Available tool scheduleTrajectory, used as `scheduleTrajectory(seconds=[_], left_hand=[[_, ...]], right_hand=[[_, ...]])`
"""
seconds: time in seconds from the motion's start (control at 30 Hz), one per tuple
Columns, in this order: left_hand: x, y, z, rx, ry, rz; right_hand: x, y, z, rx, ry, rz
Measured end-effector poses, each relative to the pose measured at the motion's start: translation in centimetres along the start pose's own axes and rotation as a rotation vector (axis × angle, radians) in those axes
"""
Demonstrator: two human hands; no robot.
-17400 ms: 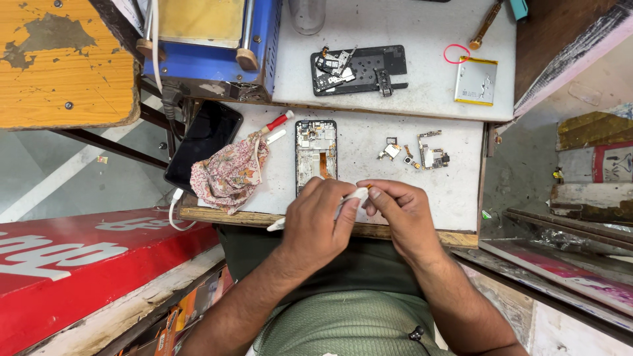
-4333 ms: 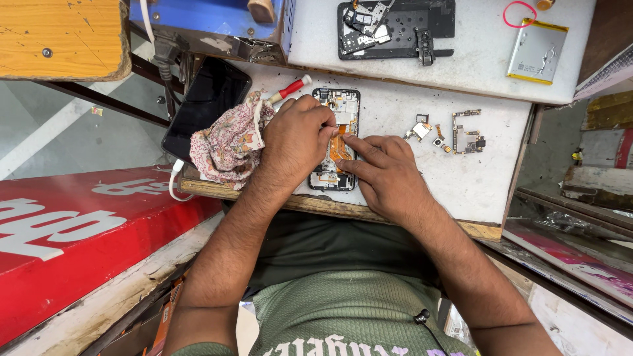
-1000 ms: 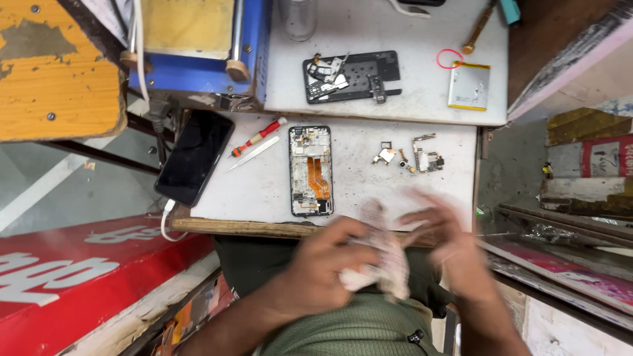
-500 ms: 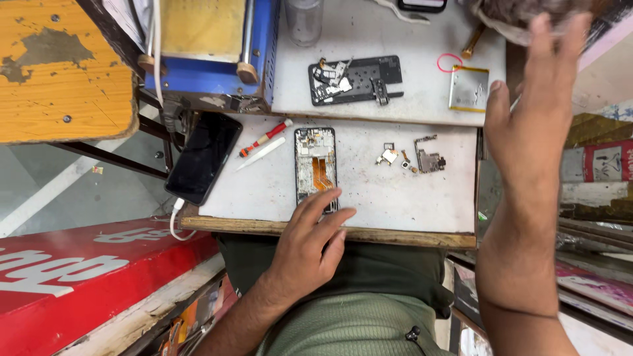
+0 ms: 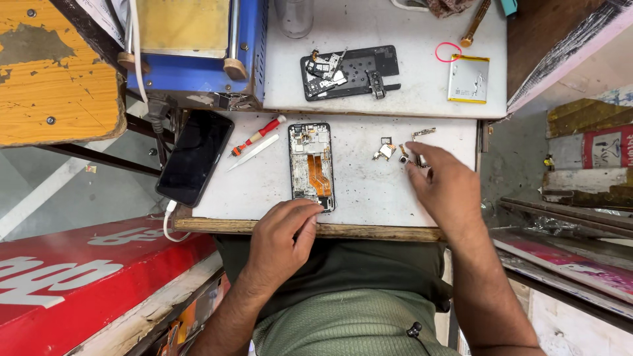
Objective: The person works at a repair bench on a disassembled smartphone, wiping its internal components with a cloth and cleaning wipes, handling small internal parts and flex cables, and fitting components back into the phone chassis.
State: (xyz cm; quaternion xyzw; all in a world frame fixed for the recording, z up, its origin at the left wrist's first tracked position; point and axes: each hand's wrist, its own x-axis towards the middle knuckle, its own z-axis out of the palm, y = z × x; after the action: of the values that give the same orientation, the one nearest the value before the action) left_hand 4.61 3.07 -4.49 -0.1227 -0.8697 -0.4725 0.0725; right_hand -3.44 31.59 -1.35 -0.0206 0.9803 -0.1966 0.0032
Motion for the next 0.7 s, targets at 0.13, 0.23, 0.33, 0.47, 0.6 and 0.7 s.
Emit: scheduleTrajectory(seconds=[0.13, 0.23, 0.33, 0.47, 0.6, 0.7], left_hand=[[0.3, 0.6, 0.6, -0.048, 0.024, 0.023], [0.1, 0.5, 0.9, -0.052, 0.005, 0.030], [-0.4, 0.1, 0.8, -0.040, 0.002, -0.001], [-0.6, -0.2, 0.5, -0.023, -0.001, -0.005], [-0.4, 0.8, -0.2, -0.087, 0.000, 0.027], [-1.1, 2.6, -1.2, -0.270, -0.067, 0.123]], right_hand=[[-0.2, -0.4, 0.6, -0.001, 0.068, -0.135], [0.1, -0.6, 0.9, 0.001, 0.063, -0.113], [0.1, -0.4, 1.2, -0.031, 0.115, -0.212], [0.8, 0.4, 1.2, 0.043, 0.175, -0.197], [1.8, 2.2, -0.4, 0.182, 0.346, -0.151], [1.4, 2.0, -0.6, 0.108, 0.294, -0.151]])
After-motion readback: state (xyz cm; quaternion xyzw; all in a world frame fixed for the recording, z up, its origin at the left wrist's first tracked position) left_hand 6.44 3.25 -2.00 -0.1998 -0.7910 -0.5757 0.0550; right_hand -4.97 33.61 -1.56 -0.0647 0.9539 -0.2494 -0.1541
